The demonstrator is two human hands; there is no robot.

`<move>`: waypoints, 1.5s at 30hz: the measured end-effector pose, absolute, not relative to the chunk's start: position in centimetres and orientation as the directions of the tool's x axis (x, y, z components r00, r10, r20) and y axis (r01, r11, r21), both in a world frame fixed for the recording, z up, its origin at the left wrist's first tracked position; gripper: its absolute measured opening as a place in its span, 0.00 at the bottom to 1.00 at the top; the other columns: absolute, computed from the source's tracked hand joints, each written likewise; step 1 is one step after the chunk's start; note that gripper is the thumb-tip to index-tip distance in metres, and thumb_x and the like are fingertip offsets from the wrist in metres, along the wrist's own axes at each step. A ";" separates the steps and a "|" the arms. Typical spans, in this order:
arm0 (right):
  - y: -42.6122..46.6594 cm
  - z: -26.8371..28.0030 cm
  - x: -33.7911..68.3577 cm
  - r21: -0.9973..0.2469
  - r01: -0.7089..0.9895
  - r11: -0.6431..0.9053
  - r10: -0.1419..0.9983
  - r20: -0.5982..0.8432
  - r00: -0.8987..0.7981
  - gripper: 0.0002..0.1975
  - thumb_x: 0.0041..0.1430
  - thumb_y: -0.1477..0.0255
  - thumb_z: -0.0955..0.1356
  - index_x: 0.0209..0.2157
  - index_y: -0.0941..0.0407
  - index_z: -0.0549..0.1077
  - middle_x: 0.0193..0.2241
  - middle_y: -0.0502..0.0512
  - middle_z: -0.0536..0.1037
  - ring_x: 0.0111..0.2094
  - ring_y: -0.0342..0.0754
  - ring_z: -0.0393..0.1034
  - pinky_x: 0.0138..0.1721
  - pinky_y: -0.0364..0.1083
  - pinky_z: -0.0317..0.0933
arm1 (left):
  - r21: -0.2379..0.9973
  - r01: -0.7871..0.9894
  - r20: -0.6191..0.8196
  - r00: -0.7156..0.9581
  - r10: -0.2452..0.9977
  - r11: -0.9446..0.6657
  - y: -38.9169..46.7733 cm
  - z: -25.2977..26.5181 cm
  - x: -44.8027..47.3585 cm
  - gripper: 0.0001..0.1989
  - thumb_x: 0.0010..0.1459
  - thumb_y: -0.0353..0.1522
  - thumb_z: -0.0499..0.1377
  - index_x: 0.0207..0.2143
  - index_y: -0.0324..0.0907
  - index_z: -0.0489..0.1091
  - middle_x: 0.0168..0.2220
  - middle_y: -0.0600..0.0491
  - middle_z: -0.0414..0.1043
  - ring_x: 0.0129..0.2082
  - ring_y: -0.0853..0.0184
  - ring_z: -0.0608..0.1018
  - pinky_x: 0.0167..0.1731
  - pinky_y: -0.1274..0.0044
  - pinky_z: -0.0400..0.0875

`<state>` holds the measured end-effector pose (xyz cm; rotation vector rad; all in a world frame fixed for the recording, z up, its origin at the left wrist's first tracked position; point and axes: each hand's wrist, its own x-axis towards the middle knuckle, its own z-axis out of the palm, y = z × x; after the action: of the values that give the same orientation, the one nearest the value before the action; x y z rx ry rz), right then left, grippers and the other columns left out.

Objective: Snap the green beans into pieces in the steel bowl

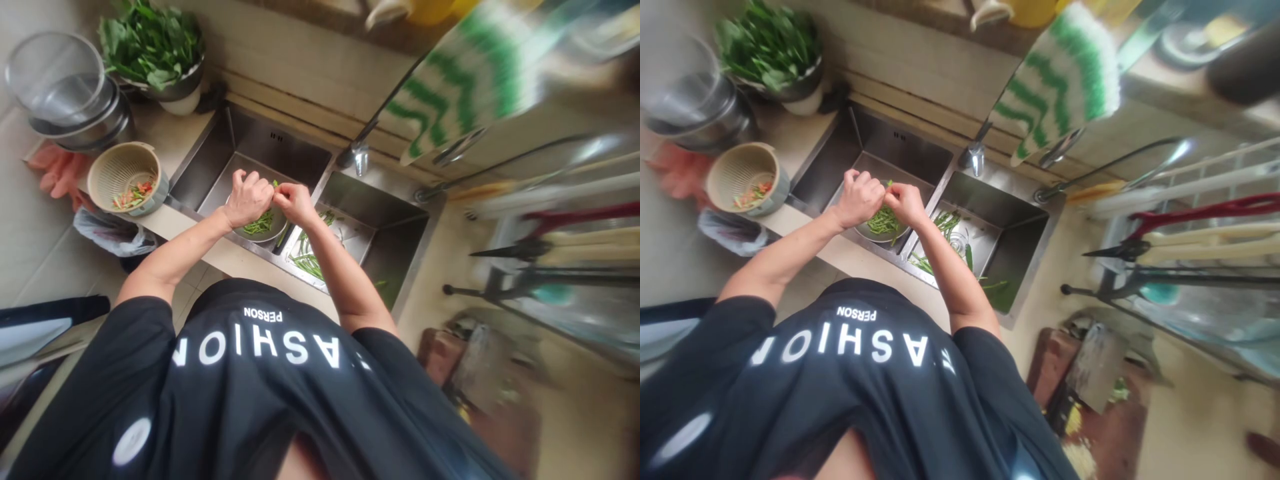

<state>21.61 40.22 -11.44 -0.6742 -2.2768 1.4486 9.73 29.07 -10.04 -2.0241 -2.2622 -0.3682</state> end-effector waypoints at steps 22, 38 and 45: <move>41.0 -13.0 23.9 -0.849 -0.013 -0.529 0.485 -0.289 -0.825 0.19 0.44 0.58 0.78 0.32 0.55 0.74 0.24 0.47 0.73 0.25 0.40 0.64 0.28 0.41 0.60 | 0.546 0.827 0.276 -0.328 0.903 0.134 28.9 -11.1 11.4 0.17 0.66 0.36 0.52 0.51 0.42 0.73 0.50 0.47 0.76 0.50 0.61 0.73 0.53 0.68 0.64; 37.7 -11.3 23.5 -0.568 0.311 0.762 0.489 0.190 -0.851 0.11 0.64 0.70 0.60 0.34 0.55 0.72 0.35 0.58 0.72 0.37 0.51 0.62 0.34 0.46 0.54 | 0.411 0.854 0.250 -0.443 0.861 0.320 27.1 -11.3 12.6 0.15 0.67 0.35 0.50 0.39 0.43 0.77 0.38 0.48 0.77 0.46 0.57 0.73 0.50 0.62 0.58; 36.1 -11.2 22.3 -0.273 0.288 0.918 0.312 0.048 -0.949 0.12 0.62 0.73 0.59 0.36 0.56 0.74 0.36 0.62 0.74 0.39 0.54 0.65 0.30 0.47 0.51 | 0.430 0.775 0.272 -0.601 0.752 0.464 21.8 -11.4 9.9 0.14 0.66 0.33 0.52 0.34 0.43 0.77 0.36 0.49 0.78 0.42 0.62 0.74 0.48 0.66 0.63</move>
<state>22.33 36.10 -11.16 -0.4675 -2.9877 0.4039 9.91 21.80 -11.40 -1.3821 -2.6505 -0.8133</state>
